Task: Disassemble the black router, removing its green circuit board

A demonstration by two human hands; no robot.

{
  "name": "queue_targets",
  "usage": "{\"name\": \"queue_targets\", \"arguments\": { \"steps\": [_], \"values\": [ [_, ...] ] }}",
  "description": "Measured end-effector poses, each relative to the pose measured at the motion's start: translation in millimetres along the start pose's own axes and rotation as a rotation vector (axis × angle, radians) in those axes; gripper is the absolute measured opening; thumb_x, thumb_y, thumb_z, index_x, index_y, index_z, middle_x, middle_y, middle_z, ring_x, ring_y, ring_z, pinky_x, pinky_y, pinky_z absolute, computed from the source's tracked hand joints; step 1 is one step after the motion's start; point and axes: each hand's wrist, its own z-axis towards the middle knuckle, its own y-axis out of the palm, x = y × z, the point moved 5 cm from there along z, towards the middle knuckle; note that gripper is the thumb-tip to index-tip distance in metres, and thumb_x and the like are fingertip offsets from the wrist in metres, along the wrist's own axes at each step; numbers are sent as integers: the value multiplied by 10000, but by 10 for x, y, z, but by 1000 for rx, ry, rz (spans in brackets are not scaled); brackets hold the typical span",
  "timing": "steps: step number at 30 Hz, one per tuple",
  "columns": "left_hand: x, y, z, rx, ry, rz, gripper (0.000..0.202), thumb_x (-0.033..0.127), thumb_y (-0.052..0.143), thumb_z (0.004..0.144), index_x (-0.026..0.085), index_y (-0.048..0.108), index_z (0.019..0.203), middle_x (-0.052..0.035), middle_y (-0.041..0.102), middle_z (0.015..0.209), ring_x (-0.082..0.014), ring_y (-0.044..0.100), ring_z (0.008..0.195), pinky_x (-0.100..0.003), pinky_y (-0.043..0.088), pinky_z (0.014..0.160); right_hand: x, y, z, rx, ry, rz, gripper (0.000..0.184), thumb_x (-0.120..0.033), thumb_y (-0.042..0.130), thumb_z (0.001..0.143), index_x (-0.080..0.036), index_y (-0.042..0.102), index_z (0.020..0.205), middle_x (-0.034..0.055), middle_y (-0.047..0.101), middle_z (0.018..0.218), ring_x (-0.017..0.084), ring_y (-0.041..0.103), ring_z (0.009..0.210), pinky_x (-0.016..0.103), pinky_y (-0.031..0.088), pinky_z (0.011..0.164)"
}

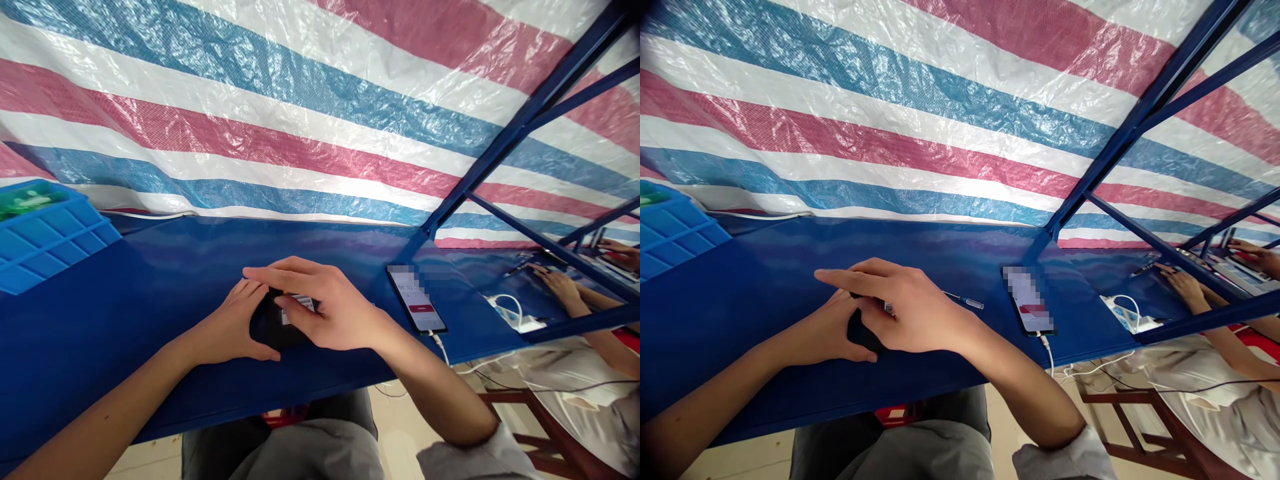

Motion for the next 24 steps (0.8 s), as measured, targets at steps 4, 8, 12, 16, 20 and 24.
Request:
{"name": "queue_targets", "arguments": {
  "steps": [4,8,12,16,20,24],
  "values": [
    [38,1,-14,2,-10,-33,1219,710,913,705,345,331,1712,-118,450,1716,-515,342,1609,-702,372,1279,70,-24,10,114,25,-161,217,-243,642,1084,-206,760,1262,28,710,955,145,701,846,253,549,714],
    [78,-56,4,-13,-6,-17,1092,702,929,690,307,491,1610,-139,456,1705,-506,354,1599,-707,377,1271,142,42,10,243,62,-291,181,-339,662,1083,-184,749,1117,71,737,1024,185,717,943,286,572,786],
    [105,-76,26,-61,29,-1,1127,723,902,721,283,436,1648,-154,447,1703,-493,381,1580,-688,372,1276,103,119,19,159,15,-98,372,-279,559,1114,-193,592,1475,130,698,1435,211,715,1242,331,603,1011],
    [91,-62,6,-41,-1,-13,1148,725,883,734,288,396,1677,-146,508,1645,-513,428,1541,-707,373,1264,22,101,36,-4,-16,56,559,-96,371,1088,-215,462,1627,105,688,1455,183,697,1278,317,600,1005],
    [127,-83,-8,-44,-45,-49,1100,728,867,739,362,411,1671,-78,543,1618,-483,499,1506,-638,458,1233,44,85,76,2,3,29,344,-212,519,1123,-203,684,1424,58,730,1112,158,720,1011,273,590,861],
    [208,-131,14,-70,-19,-48,1063,670,880,759,363,420,1666,-67,487,1689,-496,436,1551,-670,423,1258,125,97,88,117,93,-130,295,-406,670,1083,-210,755,1287,39,703,998,169,699,910,282,570,788]
  ]
}}
